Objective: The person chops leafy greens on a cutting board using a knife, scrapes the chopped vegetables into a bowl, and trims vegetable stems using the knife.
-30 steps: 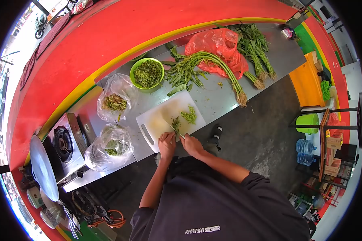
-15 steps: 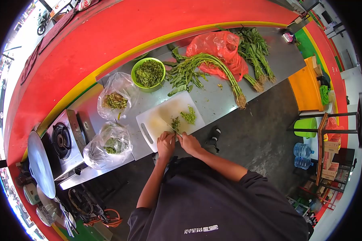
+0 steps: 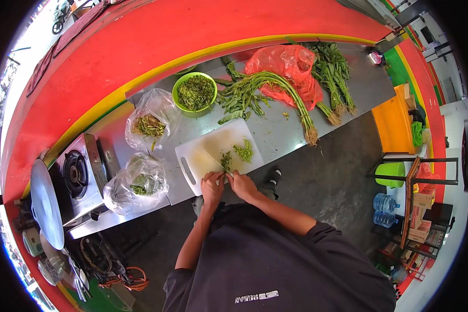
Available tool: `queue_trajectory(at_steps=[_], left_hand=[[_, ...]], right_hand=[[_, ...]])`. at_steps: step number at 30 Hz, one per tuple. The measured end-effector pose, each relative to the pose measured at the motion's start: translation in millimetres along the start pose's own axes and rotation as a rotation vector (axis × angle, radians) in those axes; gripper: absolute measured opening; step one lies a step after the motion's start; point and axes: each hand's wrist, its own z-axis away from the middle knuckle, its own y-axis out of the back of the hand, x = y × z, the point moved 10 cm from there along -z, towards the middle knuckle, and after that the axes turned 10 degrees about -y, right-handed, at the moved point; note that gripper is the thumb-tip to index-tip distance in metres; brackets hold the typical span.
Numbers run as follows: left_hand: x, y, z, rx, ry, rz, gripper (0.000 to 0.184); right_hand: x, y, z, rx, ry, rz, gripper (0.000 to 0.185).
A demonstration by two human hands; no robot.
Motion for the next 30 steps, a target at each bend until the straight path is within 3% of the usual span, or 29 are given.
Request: queue_trajectory(at_steps=[6, 12, 30], left_hand=[[-3, 1, 5, 0.041, 0.041, 0.081, 0.012], [28, 10, 1, -0.021, -0.115, -0.149, 0.016], [16, 9, 1, -0.005, -0.022, -0.129, 0.012]], right_hand=[[7, 12, 27, -0.035, -0.033, -0.026, 0.045], [6, -4, 7, 0.02, 0.001, -0.027, 0.046], [4, 5, 12, -0.007, 0.003, -0.004, 0.045]])
